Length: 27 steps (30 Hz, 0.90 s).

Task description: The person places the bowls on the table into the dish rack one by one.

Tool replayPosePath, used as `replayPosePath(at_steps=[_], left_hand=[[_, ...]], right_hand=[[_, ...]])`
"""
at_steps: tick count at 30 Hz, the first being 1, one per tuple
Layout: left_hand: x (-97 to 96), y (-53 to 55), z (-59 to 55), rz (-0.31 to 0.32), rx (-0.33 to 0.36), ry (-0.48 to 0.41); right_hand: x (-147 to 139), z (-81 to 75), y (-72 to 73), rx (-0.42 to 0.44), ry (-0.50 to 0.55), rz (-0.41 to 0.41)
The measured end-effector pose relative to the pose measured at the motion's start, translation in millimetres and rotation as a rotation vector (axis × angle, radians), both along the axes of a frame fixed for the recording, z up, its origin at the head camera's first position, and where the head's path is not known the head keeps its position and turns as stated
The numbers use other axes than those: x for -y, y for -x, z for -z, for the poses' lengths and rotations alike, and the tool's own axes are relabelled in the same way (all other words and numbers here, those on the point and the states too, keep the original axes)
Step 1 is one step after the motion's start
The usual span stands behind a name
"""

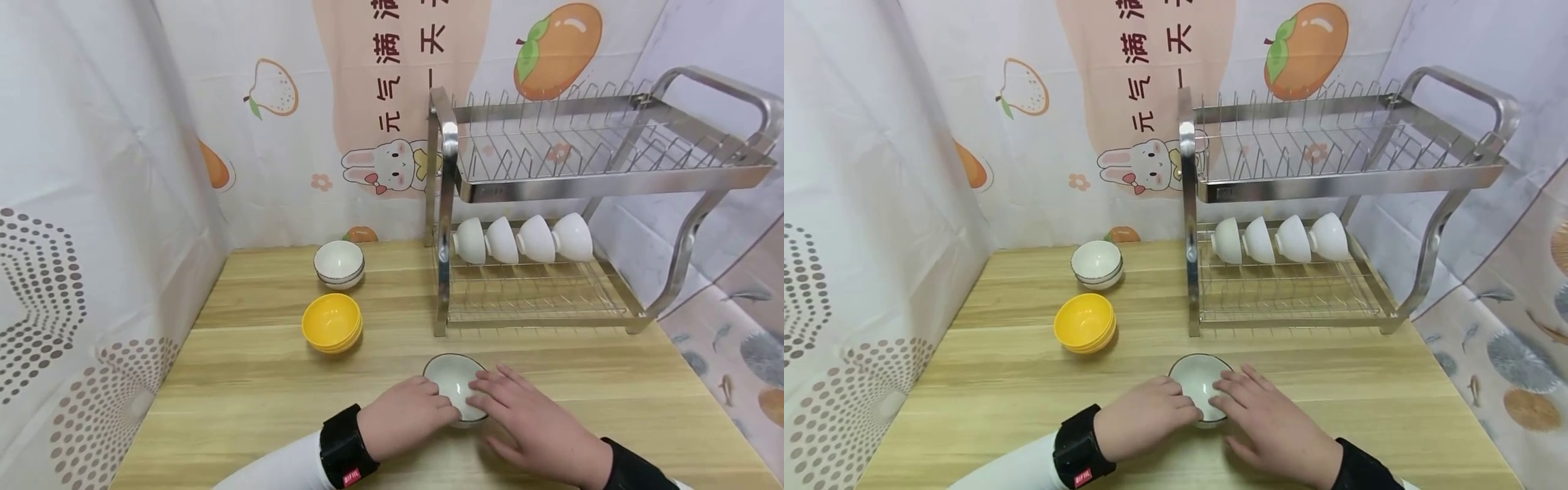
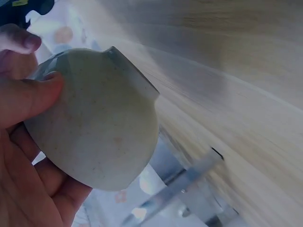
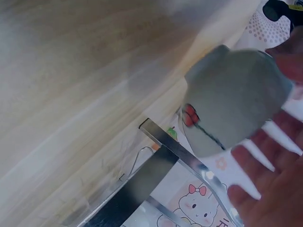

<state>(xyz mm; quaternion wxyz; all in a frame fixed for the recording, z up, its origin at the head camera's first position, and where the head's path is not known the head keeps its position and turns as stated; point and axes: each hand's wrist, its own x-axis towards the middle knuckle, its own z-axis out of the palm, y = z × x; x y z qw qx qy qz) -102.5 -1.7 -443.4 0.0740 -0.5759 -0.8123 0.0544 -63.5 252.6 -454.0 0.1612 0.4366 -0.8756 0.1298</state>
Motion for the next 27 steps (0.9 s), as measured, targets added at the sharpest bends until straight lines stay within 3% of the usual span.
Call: replayPosePath(at_steps=[5, 11, 20, 23, 27], left_hand=[[-7.5, -4.5, -1.3, 0.046, -0.024, -0.007], [-12.3, -6.2, -3.9, 0.051, -0.024, 0.007], [-11.3, -0.5, -6.7, 0.048, -0.025, -0.007], [-10.9, 3.6, -8.6, 0.040, -0.022, -0.076], [-12.4, 7.6, -11.4, -0.009, -0.003, -0.260]], right_hand=[[0.7, 5.7, -2.7, -0.021, 0.020, -0.111], [-0.9, 7.6, -5.2, -0.001, 0.051, -0.113], [-1.3, 8.4, -2.6, -0.047, 0.113, -0.138], [-2.3, 5.9, 0.2, -0.047, 0.163, -0.118], [-6.4, 2.3, 3.0, -0.035, 0.272, -0.031]])
